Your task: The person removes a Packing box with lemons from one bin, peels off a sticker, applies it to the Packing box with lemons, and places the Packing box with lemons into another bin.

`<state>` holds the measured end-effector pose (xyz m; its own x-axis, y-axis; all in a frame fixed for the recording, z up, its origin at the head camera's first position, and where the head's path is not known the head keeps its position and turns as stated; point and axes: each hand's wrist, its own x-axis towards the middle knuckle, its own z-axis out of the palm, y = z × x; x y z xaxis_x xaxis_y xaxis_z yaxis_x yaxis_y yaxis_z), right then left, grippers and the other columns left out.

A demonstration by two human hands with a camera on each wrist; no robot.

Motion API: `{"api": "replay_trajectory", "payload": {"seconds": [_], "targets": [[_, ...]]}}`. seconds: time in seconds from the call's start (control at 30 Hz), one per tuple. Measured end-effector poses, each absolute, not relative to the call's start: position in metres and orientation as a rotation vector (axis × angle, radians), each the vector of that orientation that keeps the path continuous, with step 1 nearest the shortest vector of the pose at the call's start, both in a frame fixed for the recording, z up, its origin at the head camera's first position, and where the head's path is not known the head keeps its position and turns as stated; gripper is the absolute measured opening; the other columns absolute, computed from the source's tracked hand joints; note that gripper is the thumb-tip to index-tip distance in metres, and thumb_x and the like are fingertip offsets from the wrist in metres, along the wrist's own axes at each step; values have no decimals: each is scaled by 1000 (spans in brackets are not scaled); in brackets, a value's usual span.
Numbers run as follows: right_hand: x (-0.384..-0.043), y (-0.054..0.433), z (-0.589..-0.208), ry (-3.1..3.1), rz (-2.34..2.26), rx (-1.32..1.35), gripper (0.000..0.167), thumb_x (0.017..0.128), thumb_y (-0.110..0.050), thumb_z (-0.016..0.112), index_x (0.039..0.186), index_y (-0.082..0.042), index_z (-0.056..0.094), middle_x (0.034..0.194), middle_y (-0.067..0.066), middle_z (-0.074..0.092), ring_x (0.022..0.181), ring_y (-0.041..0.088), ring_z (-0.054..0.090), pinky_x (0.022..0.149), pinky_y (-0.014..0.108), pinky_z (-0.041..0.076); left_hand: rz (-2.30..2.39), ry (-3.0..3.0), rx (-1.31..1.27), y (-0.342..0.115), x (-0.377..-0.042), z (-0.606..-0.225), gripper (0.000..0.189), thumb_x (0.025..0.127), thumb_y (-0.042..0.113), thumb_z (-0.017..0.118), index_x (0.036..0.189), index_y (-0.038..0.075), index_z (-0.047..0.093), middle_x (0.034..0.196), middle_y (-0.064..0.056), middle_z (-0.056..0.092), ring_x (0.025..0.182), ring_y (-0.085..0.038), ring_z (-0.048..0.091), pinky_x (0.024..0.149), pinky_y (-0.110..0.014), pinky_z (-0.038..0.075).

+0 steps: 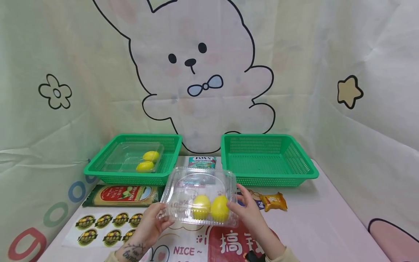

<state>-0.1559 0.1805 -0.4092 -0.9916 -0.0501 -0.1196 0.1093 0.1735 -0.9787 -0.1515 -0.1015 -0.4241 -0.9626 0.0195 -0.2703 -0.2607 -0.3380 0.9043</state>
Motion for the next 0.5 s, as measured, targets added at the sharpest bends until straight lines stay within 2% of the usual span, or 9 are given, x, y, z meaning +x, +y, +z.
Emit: {"api": "replay_trajectory", "payload": {"seconds": [0.1,0.23,0.37,0.5], "targets": [[-154,180,-412,2316,-1904,90,69,88,-21,61,145,-15,23,141,27,34,128,43,35,95,55,43,2399,1686,-316,-102,-150,-428,44,88,18,50,119,-5,29,99,-11,48,64,-6,49,68,-20,55],[-151,180,-417,2313,-1892,137,66,87,-20,62,143,-14,28,139,27,37,125,42,39,89,48,48,2351,1696,-295,-102,-149,-434,47,88,18,50,120,-5,25,102,-12,43,66,-8,49,71,-23,55],[-148,178,-420,2318,-1892,189,64,85,-15,63,142,-11,32,133,28,45,109,33,55,79,43,54,2268,1754,-255,-105,-146,-439,49,89,19,49,121,-5,22,101,-12,42,64,-9,47,68,-25,56],[-147,177,-423,2307,-1874,229,65,84,-12,63,141,-8,32,129,29,48,97,26,60,74,45,55,2163,1814,-227,-108,-144,-440,51,89,21,49,125,-2,21,103,-15,47,61,-9,48,64,-28,56]]}}
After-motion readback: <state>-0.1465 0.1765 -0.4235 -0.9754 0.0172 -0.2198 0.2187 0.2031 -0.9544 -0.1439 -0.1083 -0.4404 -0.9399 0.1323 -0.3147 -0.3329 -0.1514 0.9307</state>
